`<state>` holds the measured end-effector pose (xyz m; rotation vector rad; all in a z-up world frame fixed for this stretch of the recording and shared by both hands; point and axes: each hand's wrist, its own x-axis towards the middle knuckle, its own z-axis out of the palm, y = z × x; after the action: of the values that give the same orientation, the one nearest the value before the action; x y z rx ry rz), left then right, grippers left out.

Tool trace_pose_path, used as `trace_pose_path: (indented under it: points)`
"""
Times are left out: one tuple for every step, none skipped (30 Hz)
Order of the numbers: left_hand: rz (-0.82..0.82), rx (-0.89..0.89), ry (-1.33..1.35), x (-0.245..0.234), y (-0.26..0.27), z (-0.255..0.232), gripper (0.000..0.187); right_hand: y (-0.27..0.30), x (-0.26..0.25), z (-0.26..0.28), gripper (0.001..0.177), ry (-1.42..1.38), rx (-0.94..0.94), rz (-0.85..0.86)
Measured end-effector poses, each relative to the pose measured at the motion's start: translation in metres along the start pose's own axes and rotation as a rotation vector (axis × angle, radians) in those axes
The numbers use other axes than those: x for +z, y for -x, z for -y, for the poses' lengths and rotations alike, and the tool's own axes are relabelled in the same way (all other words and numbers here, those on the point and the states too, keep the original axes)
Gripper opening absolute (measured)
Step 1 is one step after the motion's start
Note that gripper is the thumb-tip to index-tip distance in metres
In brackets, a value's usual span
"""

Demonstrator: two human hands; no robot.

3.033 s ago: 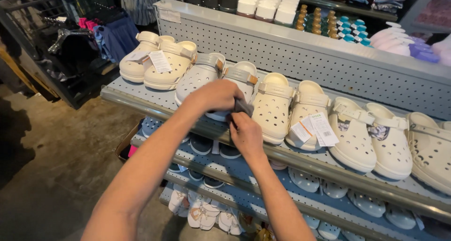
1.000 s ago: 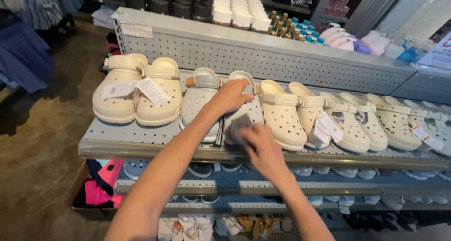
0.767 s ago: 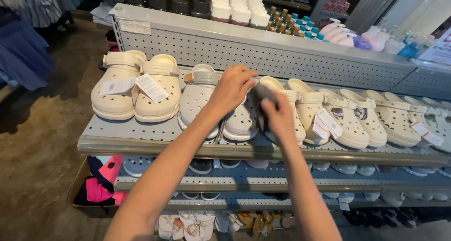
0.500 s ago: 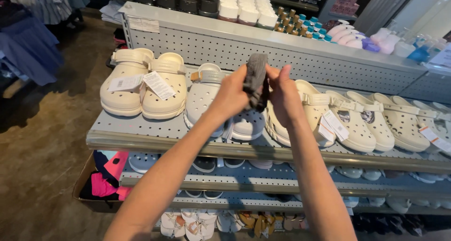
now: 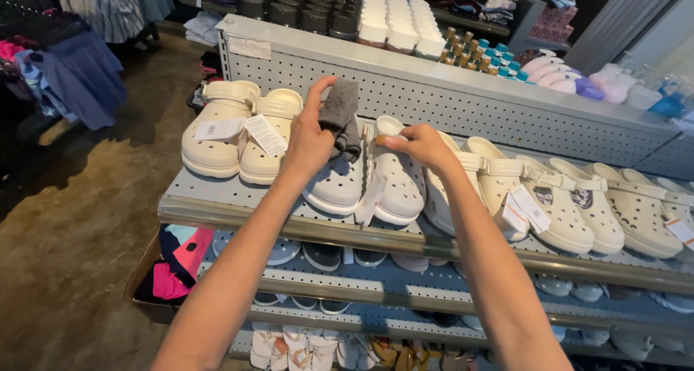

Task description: The person uses a dark cloth to wipe and clean several pairs of white and light-colored clogs on a store shelf. They handle the shoes one by one, wiping the exterior surfaces and occasionally lifting them to clean the soles before placing them back on the rack.

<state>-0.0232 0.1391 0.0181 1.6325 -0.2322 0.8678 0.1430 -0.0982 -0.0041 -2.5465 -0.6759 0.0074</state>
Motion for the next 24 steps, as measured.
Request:
trace_pose_path:
  points:
    - [-0.002,0.002,0.0,0.002,-0.001,0.005,0.06,0.008,-0.002,0.0,0.059,0.001,-0.002,0.0]
    - [-0.012,0.094,-0.053,0.003,-0.002,0.01,0.062,0.016,-0.004,0.001,0.052,-0.172,-0.025,-0.004]
    - [-0.021,0.187,-0.107,0.004,-0.004,0.015,0.065,0.025,-0.007,0.001,0.045,-0.346,-0.048,-0.007]
    - [-0.023,0.188,-0.108,0.014,-0.001,0.023,0.065,0.026,-0.007,0.002,0.045,-0.345,-0.05,-0.007]
    - [0.015,0.236,-0.156,0.024,0.002,0.032,0.066,0.028,-0.007,0.002,0.04,-0.433,-0.122,-0.006]
    - [0.057,0.284,-0.202,0.035,0.004,0.04,0.068,0.031,-0.008,0.0,0.035,-0.52,-0.192,-0.008]
    - [0.059,0.287,-0.201,0.041,0.016,0.037,0.068,0.033,-0.011,0.001,0.035,-0.52,-0.192,-0.011]
    - [0.179,0.316,-0.223,0.047,0.027,0.033,0.066,0.035,-0.014,0.002,0.035,-0.496,-0.151,-0.091]
    - [0.299,0.346,-0.246,0.053,0.037,0.029,0.064,0.037,-0.018,0.003,0.035,-0.47,-0.11,-0.17]
    - [0.301,0.353,-0.244,0.054,0.036,0.029,0.064,0.042,-0.021,0.004,0.035,-0.469,-0.112,-0.178]
    - [0.389,0.406,-0.26,0.055,0.035,0.029,0.06,0.047,-0.023,0.004,0.036,-0.318,-0.146,-0.226]
    - [0.478,0.456,-0.274,0.057,0.035,0.029,0.056,0.053,-0.025,0.004,0.039,-0.165,-0.175,-0.271]
    - [0.479,0.461,-0.272,0.058,0.028,0.031,0.056,0.055,-0.023,0.002,0.039,-0.164,-0.174,-0.276]
    - [0.411,0.452,-0.323,0.057,0.023,0.034,0.05,0.059,-0.02,0.0,0.035,-0.291,-0.174,-0.247]
    - [0.343,0.443,-0.375,0.057,0.019,0.036,0.045,0.062,-0.016,-0.002,0.032,-0.419,-0.174,-0.218]
    - [0.34,0.445,-0.376,0.058,0.021,0.035,0.045,0.063,-0.012,-0.006,0.032,-0.418,-0.177,-0.218]
    - [0.243,0.395,-0.403,0.059,0.022,0.034,0.043,0.065,-0.009,-0.01,0.031,-0.51,-0.19,-0.221]
    - [0.147,0.349,-0.428,0.061,0.022,0.032,0.041,0.065,-0.007,-0.015,0.029,-0.602,-0.203,-0.228]
    - [0.146,0.354,-0.429,0.061,0.03,0.028,0.041,0.066,-0.007,-0.016,0.029,-0.602,-0.207,-0.232]
    - [0.171,0.339,-0.374,0.062,0.038,0.024,0.044,0.069,-0.005,-0.018,0.029,-0.603,-0.201,-0.239]
    - [0.196,0.324,-0.32,0.063,0.047,0.021,0.048,0.071,-0.003,-0.021,0.029,-0.605,-0.194,-0.246]
    - [0.197,0.326,-0.319,0.06,0.046,0.025,0.048,0.076,-0.003,-0.013,0.029,-0.605,-0.195,-0.249]
    - [0.265,0.324,-0.297,0.058,0.045,0.029,0.05,0.082,-0.004,-0.005,0.028,-0.557,-0.242,-0.305]
    - [0.335,0.324,-0.275,0.055,0.043,0.032,0.051,0.087,-0.005,0.002,0.028,-0.509,-0.29,-0.364]
